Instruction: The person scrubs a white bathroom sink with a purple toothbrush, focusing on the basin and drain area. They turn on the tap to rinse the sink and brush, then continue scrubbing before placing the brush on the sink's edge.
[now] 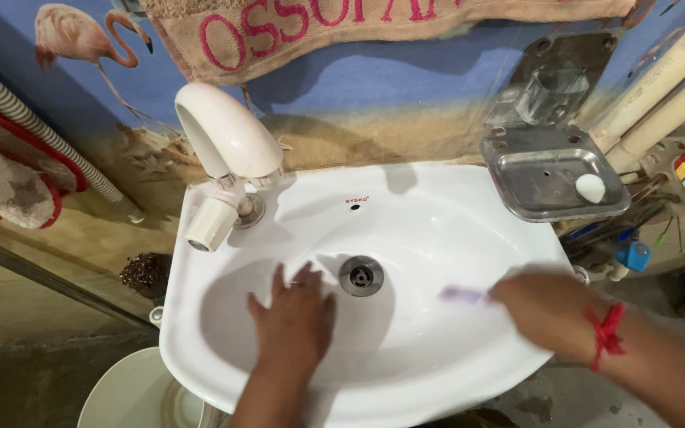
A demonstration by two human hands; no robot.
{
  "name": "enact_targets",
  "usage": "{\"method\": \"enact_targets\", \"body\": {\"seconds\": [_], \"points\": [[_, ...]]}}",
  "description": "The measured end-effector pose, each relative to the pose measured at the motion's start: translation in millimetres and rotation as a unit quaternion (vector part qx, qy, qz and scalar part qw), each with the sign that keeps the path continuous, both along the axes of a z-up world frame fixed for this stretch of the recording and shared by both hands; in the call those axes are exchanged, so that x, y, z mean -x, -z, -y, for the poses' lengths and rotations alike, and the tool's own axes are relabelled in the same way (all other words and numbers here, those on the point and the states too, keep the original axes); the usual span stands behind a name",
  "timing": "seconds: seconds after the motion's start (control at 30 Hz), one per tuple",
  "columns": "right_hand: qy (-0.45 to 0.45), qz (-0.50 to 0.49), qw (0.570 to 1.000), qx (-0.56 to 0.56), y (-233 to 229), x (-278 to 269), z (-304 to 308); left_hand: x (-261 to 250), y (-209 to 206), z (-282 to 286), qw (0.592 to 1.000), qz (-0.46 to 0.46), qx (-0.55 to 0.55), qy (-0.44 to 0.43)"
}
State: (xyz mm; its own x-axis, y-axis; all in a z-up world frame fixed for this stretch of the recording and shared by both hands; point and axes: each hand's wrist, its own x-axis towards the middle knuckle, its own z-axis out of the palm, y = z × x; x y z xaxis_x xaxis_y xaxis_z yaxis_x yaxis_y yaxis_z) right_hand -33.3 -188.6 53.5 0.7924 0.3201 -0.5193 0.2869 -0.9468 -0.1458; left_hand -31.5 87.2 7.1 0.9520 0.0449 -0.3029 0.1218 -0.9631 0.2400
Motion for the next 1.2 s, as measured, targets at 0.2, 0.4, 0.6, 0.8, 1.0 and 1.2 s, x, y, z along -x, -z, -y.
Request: {"method": "enact_targets", "body": {"seconds": [0.2, 0.4, 0.6, 0.8, 1.0, 1.2], "points": [[0.056, -0.049, 0.988, 0.134, -56.3, 4.1, 23.0, 20.4, 6.4, -46.4, 0.980, 0.182, 0.035, -0.070], [-0.020, -0.032, 0.999, 0.030, -29.9, 30.0, -2.6, 17.7, 9.7, -33.4, 0.992, 0.119, 0.032, -0.024], [0.081, -0.012, 0.984, 0.160, -5.2, 12.7, 0.7, 19.5, 2.5, -32.1, 0.994, 0.099, 0.035, -0.013], [-0.010, -0.008, 0.984, -0.179, 32.9, 3.0, -39.3, 19.0, 1.1, -30.9, 0.995, 0.092, 0.038, -0.011], [-0.080, -0.136, 0.945, -0.285, 8.2, 14.3, 10.9, 15.9, -0.8, -31.8, 0.996, 0.063, 0.049, -0.031], [0.077, -0.159, 0.981, 0.082, -28.5, 15.9, 24.2, 15.8, 2.7, -31.2, 0.995, 0.082, 0.048, -0.031]]}}
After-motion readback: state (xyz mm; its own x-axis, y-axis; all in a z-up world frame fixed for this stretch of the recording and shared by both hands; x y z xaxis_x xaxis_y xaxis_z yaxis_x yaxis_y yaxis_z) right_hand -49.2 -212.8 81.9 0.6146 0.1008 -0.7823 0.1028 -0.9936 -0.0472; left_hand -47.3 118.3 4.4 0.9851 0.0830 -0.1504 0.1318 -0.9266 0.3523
